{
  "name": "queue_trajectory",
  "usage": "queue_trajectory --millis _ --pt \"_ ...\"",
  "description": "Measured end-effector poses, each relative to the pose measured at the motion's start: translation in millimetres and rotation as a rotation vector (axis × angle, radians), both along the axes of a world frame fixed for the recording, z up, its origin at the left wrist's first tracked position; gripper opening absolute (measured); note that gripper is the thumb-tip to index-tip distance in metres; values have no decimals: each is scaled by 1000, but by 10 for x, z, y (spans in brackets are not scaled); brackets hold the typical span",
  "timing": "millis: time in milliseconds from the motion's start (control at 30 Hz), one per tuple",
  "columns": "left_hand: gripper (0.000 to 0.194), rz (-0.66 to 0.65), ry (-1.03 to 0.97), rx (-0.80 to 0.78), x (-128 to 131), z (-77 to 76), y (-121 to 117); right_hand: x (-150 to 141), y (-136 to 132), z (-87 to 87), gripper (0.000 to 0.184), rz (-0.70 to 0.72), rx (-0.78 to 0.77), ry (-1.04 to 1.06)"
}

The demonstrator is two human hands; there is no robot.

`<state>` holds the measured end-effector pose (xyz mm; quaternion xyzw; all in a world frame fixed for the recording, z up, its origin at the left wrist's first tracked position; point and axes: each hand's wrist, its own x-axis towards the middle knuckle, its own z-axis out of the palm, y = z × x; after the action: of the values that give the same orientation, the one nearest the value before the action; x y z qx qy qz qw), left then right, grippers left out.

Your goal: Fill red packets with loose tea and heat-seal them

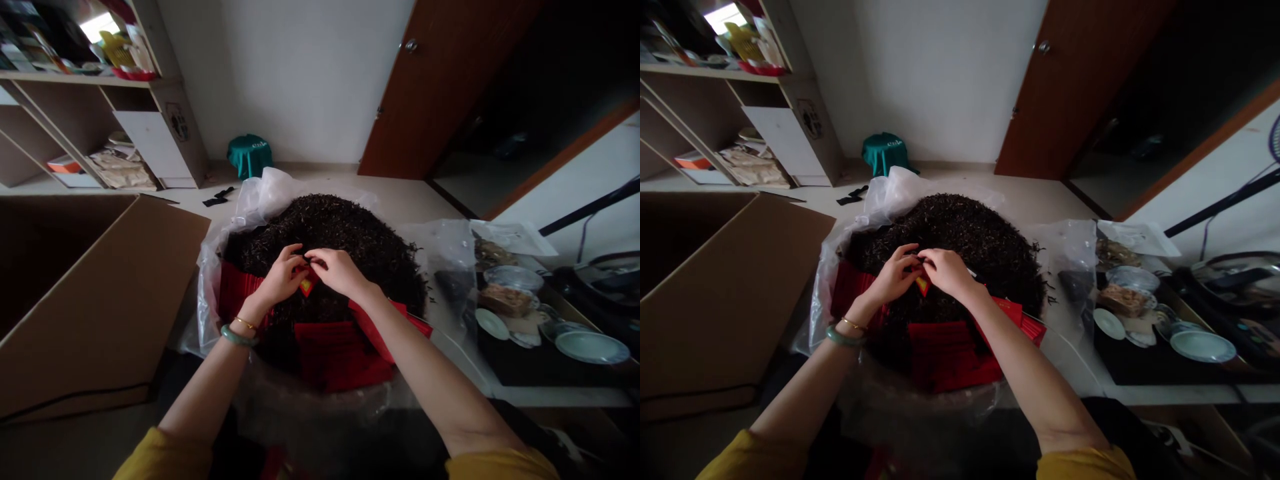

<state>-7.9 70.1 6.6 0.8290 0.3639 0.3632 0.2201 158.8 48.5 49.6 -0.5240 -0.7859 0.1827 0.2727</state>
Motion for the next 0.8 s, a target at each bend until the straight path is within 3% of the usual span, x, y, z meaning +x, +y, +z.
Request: queue_trajectory --millis 133,200,333,433,500,600,667,800 --pt "12 -11 20 82 2 19 -10 -53 -42 52 24 60 -93 -293" --pt "12 -20 40 114 4 32 -17 -64 -44 69 25 72 -113 -317" --pt "13 -56 34 97 -1 42 -17 16 -13 -30 24 85 -32 85" --pt "13 -39 41 58 -21 54 -13 140 -6 -220 22 -153 7 348" --pt "12 -37 50 38 -35 78 -16 190 -33 -356 22 -264 -131 230" --pt "17 -61 60 21 -50 120 -19 150 -122 -505 21 -33 -402 -116" --pt "27 -40 52 34 -52 129 -12 62 -185 -553 37 76 -461 -286" --pt "23 64 22 29 -36 101 8 -96 -248 -566 52 45 -469 -549"
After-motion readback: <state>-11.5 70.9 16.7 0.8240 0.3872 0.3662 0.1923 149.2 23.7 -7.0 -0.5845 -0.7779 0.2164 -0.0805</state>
